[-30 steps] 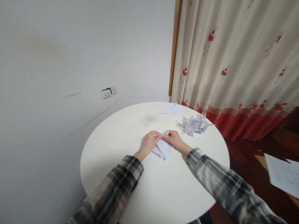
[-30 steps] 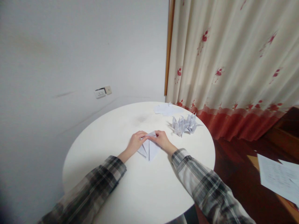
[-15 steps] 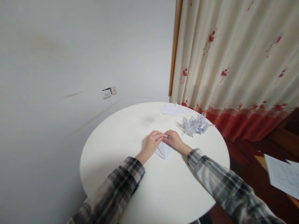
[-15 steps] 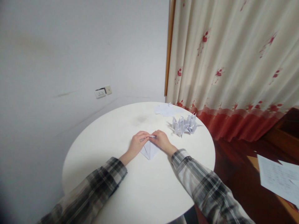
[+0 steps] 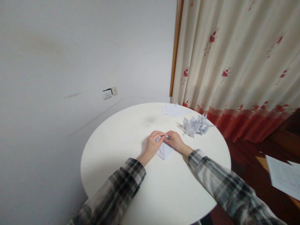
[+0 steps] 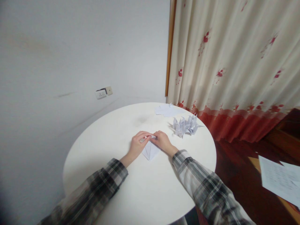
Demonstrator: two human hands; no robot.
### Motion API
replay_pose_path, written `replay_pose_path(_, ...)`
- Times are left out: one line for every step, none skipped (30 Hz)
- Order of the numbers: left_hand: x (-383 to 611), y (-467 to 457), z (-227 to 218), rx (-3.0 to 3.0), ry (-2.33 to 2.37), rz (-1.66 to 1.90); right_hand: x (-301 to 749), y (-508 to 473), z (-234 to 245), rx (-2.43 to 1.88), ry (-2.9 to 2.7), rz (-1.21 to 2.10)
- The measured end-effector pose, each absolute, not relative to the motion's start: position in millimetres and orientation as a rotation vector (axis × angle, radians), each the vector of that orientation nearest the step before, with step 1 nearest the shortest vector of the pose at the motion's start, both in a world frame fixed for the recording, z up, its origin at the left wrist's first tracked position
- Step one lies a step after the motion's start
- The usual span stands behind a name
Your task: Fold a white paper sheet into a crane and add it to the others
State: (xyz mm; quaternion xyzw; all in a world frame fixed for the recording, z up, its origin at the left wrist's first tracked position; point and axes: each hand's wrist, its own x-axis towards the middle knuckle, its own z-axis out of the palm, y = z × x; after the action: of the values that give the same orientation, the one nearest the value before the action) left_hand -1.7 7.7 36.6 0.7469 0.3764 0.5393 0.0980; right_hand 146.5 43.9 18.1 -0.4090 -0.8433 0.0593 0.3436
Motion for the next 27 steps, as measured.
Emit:
replay_pose_path(-1.5, 7.2, 37.6, 2.204, 1.118, 1.601, 146.6, 43.6, 18.3, -1.066, -2.186, 0.156)
replay_pose_path(-1.3, 6.9, 38.4, 2.202, 1.116, 1.602, 146.7, 43.4, 18.3, -1.069, -2.179, 0.159)
replay_pose_path(-1.3, 6.9, 38.9, 2.202, 1.110, 1.600, 146.9, 43.4, 18.2, -1.070, -2.173, 0.163)
replay_pose_path(-1.3, 7.1, 39.1, 2.204, 1.101, 1.594, 147.1, 43.5, 17.9, -1.070, -2.169, 0.167)
replay_pose_path(-1.4, 7.5, 39.1, 2.205, 1.091, 1.585, 147.4, 43.7, 17.4, -1.072, -2.167, 0.169)
replay_pose_path(-1.6, 8.1, 38.8, 2.204, 1.082, 1.577, 147.8, 44.0, 16.9, -1.076, -2.164, 0.167)
replay_pose_path(-1.9, 8.7, 38.4, 2.201, 1.075, 1.571, 148.1, 44.3, 16.5, -1.078, -2.163, 0.165)
replay_pose_path(-2.1, 9.3, 37.9, 2.196, 1.070, 1.566, 148.4, 44.6, 16.1, -1.078, -2.165, 0.165)
replay_pose_path(-2.4, 9.8, 37.4, 2.189, 1.064, 1.561, 148.7, 44.7, 16.0, -1.077, -2.166, 0.165)
replay_pose_path(-2.6, 10.2, 37.1, 2.183, 1.059, 1.559, 148.9, 44.7, 16.1, -1.076, -2.168, 0.166)
replay_pose_path(-2.7, 10.4, 36.9, 2.177, 1.054, 1.559, 149.0, 44.5, 16.4, -1.076, -2.169, 0.167)
replay_pose_path(-2.8, 10.4, 36.8, 2.172, 1.048, 1.561, 149.0, 44.2, 16.9, -1.075, -2.169, 0.168)
replay_pose_path(-2.8, 10.2, 36.9, 2.168, 1.043, 1.565, 149.0, 43.9, 17.5, -1.073, -2.168, 0.169)
replay_pose_path(-2.7, 9.7, 37.3, 2.165, 1.041, 1.568, 149.0, 43.4, 18.2, -1.074, -2.167, 0.169)
replay_pose_path(-2.6, 9.2, 37.7, 2.163, 1.041, 1.571, 148.9, 43.0, 18.9, -1.077, -2.163, 0.166)
replay_pose_path(-2.4, 8.5, 38.4, 2.160, 1.044, 1.572, 148.8, 42.7, 19.6, -1.080, -2.161, 0.165)
replay_pose_path(-2.2, 7.8, 39.0, 2.158, 1.048, 1.572, 148.7, 42.3, 20.1, -1.083, -2.159, 0.164)
replay_pose_path(-2.1, 7.2, 39.8, 2.154, 1.055, 1.574, 148.6, 42.1, 20.5, -1.087, -2.158, 0.165)
replay_pose_path(-1.9, 6.6, 40.5, 2.149, 1.062, 1.580, 148.5, 42.0, 20.8, -1.090, -2.158, 0.167)
replay_pose_path(-1.8, 6.1, 41.1, 2.144, 1.070, 1.589, 148.5, 41.9, 21.0, -1.092, -2.158, 0.169)
replay_pose_path(-1.8, 5.7, 41.6, 2.140, 1.074, 1.600, 148.4, 41.9, 21.0, -1.093, -2.160, 0.172)
replay_pose_path(-1.7, 5.5, 42.0, 2.137, 1.075, 1.608, 148.4, 42.0, 20.9, -1.095, -2.161, 0.173)
replay_pose_path(-1.7, 5.4, 42.2, 2.136, 1.075, 1.614, 148.4, 42.1, 20.8, -1.099, -2.161, 0.171)
replay_pose_path(-1.8, 5.3, 42.2, 2.136, 1.072, 1.616, 148.4, 42.3, 20.6, -1.105, -2.161, 0.168)
replay_pose_path(-1.9, 5.4, 42.1, 2.137, 1.066, 1.616, 148.5, 42.5, 20.4, -1.110, -2.161, 0.164)
replay_pose_path(-2.0, 5.5, 41.8, 2.140, 1.060, 1.613, 148.6, 42.7, 20.2, -1.115, -2.162, 0.160)
replay_pose_path(-2.1, 5.6, 41.5, 2.144, 1.054, 1.611, 148.7, 42.9, 20.1, -1.116, -2.164, 0.159)
